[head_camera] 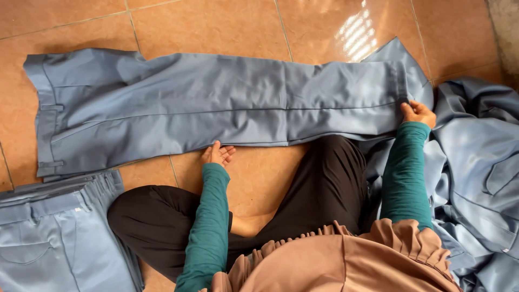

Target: The person sits on a tiled floor and folds several pairs of light blue trousers by hand. Each pair is laid flat, legs aligned, then folded in thirds and stacked into a neat pile.

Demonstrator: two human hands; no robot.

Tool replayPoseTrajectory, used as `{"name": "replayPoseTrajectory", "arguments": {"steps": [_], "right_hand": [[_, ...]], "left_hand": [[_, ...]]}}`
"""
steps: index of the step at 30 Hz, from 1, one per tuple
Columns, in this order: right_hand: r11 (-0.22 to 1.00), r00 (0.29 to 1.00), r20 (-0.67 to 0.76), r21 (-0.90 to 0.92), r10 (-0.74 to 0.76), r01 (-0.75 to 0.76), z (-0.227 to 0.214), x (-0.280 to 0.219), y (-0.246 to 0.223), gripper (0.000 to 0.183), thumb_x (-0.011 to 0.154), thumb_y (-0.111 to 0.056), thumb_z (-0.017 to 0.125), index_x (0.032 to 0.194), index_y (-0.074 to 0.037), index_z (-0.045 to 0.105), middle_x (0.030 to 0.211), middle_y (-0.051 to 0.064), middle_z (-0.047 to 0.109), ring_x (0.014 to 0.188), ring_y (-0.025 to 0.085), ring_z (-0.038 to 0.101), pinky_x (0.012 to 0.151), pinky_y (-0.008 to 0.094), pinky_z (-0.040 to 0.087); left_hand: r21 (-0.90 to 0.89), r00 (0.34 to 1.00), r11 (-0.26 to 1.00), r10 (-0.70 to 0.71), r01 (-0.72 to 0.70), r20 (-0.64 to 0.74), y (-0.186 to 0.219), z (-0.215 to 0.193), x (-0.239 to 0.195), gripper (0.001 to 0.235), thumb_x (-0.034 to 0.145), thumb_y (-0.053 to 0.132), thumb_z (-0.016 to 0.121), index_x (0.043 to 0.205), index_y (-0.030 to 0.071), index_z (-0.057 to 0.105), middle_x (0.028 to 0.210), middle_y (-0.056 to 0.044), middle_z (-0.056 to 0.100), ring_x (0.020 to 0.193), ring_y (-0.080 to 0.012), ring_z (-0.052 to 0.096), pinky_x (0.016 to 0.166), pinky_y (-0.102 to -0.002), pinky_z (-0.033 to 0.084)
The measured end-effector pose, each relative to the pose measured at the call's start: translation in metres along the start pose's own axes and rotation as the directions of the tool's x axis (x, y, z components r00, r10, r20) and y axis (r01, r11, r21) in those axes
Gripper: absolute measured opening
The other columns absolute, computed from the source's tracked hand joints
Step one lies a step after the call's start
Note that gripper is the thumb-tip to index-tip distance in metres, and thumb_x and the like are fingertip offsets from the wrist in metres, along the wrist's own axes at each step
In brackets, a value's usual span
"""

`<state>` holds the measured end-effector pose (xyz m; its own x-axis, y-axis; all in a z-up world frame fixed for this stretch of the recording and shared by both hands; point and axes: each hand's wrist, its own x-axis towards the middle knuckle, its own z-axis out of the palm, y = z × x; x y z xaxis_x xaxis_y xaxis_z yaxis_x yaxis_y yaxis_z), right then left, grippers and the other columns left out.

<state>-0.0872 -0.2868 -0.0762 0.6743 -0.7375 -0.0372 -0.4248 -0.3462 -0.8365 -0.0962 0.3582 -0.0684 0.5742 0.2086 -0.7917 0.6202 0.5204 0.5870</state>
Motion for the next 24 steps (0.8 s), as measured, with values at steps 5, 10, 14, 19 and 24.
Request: {"name": "replayPoseTrajectory", "arguments": {"steps": [5, 10, 14, 19, 24], "right_hand": [[0.926, 0.998, -0.045, -0.375, 0.04, -0.054, -0.008, 0.009, 0.036, 0.046, 0.081, -0.055, 0.084, 0.111, -0.021, 0.079, 0.079, -0.002, 0.071, 0.074, 0.012, 0.067, 0.082, 0.027, 0.055], [0.882, 0.992, 0.036, -0.463, 0.122, -0.092, -0.009, -0.002, 0.012, 0.045, 0.083, -0.061, 0.082, 0.097, -0.018, 0.077, 0.077, 0.002, 0.069, 0.075, 0.015, 0.065, 0.081, 0.033, 0.054], [0.899, 0.993, 0.081, -0.425, -0.084, 0.111, -0.026, 0.01, -0.033, 0.045, 0.094, -0.063, 0.082, 0.09, -0.018, 0.076, 0.065, -0.002, 0.059, 0.067, 0.007, 0.051, 0.067, 0.033, 0.047], [0.983, 0.977, 0.117, -0.002, -0.179, 0.181, -0.048, -0.01, -0.122, 0.02, 0.105, -0.031, 0.087, 0.102, -0.013, 0.08, 0.085, -0.007, 0.07, 0.077, 0.002, 0.059, 0.07, 0.022, 0.052], [0.988, 0.989, 0.061, 0.091, -0.131, 0.126, -0.055, -0.007, -0.107, 0.02, 0.102, -0.031, 0.089, 0.102, -0.012, 0.081, 0.085, -0.008, 0.07, 0.077, 0.001, 0.06, 0.071, 0.02, 0.053]], "left_hand": [[0.957, 0.979, 0.276, 0.2, -0.086, 0.03, 0.012, -0.012, -0.012, 0.049, 0.097, 0.049, 0.04, 0.088, 0.019, 0.077, 0.061, 0.0, 0.074, 0.067, -0.0144, 0.071, 0.072, -0.031, 0.055], [0.633, 0.367, -0.208, 0.664, -0.746, 0.651, -0.039, 0.026, 0.004, 0.012, 0.088, 0.032, 0.074, 0.091, 0.021, 0.07, 0.086, -0.002, 0.059, 0.078, -0.0256, 0.055, 0.067, -0.04, 0.047], [0.605, 0.055, -0.59, 0.69, -0.534, 0.722, -0.014, 0.072, -0.038, 0.039, 0.092, 0.051, 0.074, 0.075, 0.022, 0.053, 0.076, 0.001, 0.044, 0.066, -0.0209, 0.041, 0.059, -0.035, 0.031], [0.529, 0.163, -0.639, 0.541, -0.559, 0.825, -0.025, 0.074, -0.015, 0.035, 0.077, 0.05, 0.084, 0.092, 0.028, 0.062, 0.086, 0.004, 0.053, 0.078, -0.0203, 0.051, 0.073, -0.036, 0.038], [0.446, 0.101, -0.641, 0.5, -0.625, 0.86, -0.022, 0.066, -0.008, 0.017, 0.079, 0.024, 0.079, 0.092, 0.029, 0.068, 0.092, 0.006, 0.059, 0.082, -0.0187, 0.057, 0.07, -0.036, 0.038]]}}
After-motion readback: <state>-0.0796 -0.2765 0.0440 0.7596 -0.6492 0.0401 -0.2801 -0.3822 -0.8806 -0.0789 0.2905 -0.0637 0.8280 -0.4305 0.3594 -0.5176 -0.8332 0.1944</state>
